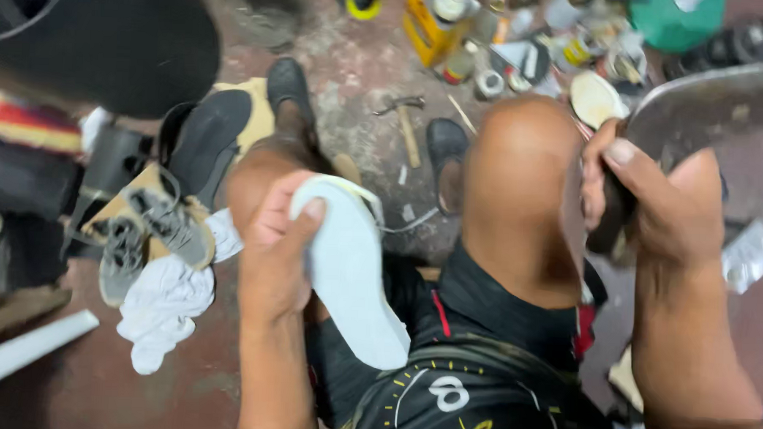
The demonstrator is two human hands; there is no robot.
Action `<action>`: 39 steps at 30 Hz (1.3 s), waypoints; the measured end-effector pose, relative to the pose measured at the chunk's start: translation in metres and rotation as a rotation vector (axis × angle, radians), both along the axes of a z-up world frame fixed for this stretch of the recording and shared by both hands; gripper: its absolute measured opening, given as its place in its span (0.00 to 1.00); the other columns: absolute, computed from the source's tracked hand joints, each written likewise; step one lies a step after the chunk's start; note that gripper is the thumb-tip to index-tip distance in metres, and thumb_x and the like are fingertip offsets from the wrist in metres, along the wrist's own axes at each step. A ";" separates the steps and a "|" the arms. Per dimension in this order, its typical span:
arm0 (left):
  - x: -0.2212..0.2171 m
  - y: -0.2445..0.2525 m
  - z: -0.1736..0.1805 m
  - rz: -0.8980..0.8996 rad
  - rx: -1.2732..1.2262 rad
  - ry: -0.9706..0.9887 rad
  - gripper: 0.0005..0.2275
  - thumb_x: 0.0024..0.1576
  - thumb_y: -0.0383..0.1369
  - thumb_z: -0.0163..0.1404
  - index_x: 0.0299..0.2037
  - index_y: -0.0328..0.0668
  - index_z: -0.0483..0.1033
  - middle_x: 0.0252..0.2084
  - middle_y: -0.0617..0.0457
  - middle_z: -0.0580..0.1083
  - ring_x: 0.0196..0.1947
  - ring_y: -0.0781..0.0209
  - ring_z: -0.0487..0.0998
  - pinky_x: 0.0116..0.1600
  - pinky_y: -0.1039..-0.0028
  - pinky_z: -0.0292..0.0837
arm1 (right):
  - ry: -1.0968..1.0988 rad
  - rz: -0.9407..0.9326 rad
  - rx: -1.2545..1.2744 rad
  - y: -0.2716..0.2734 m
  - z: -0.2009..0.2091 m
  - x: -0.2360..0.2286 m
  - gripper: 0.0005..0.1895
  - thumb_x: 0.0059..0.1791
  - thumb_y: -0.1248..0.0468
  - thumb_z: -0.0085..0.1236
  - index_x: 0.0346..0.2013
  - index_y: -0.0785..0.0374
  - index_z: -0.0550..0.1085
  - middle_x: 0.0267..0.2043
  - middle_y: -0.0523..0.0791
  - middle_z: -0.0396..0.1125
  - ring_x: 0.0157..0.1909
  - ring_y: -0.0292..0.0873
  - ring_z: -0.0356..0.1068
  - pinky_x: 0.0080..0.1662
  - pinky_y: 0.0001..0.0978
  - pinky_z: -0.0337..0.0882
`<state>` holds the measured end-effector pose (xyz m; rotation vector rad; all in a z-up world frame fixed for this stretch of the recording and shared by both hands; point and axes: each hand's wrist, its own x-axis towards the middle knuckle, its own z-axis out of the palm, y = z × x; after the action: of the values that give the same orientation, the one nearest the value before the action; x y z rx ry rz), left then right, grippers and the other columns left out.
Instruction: The person trims the edges of a white shoe sole using a large knife and scissors while sitting on the floor.
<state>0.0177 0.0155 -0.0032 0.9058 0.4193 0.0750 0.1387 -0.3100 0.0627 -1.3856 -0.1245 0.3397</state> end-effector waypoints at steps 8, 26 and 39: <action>0.045 0.025 -0.028 0.015 0.011 -0.017 0.16 0.67 0.30 0.52 0.62 0.32 0.69 0.51 0.50 0.75 0.48 0.62 0.77 0.57 0.72 0.73 | 0.318 -0.023 -0.757 -0.080 -0.244 0.028 0.17 0.43 0.62 0.73 0.34 0.73 0.75 0.27 0.51 0.73 0.22 0.40 0.70 0.27 0.35 0.71; 0.060 0.033 -0.053 0.014 0.198 0.092 0.14 0.69 0.30 0.53 0.60 0.33 0.66 0.46 0.45 0.77 0.43 0.59 0.80 0.57 0.64 0.77 | 0.219 0.042 -1.322 -0.086 -0.449 0.093 0.37 0.44 0.45 0.66 0.59 0.66 0.67 0.46 0.62 0.72 0.48 0.65 0.73 0.51 0.55 0.71; 0.068 0.017 -0.055 -0.169 0.190 0.230 0.14 0.68 0.34 0.54 0.50 0.24 0.71 0.41 0.43 0.78 0.42 0.58 0.80 0.53 0.65 0.77 | 0.085 0.099 -1.503 -0.165 -0.475 0.086 0.35 0.48 0.61 0.61 0.68 0.63 0.63 0.64 0.54 0.58 0.66 0.59 0.57 0.60 0.51 0.63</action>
<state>0.0860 0.0325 -0.0584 1.1389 0.5537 -0.1481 0.2245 -0.4748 -0.4120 -2.8449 0.1916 0.6182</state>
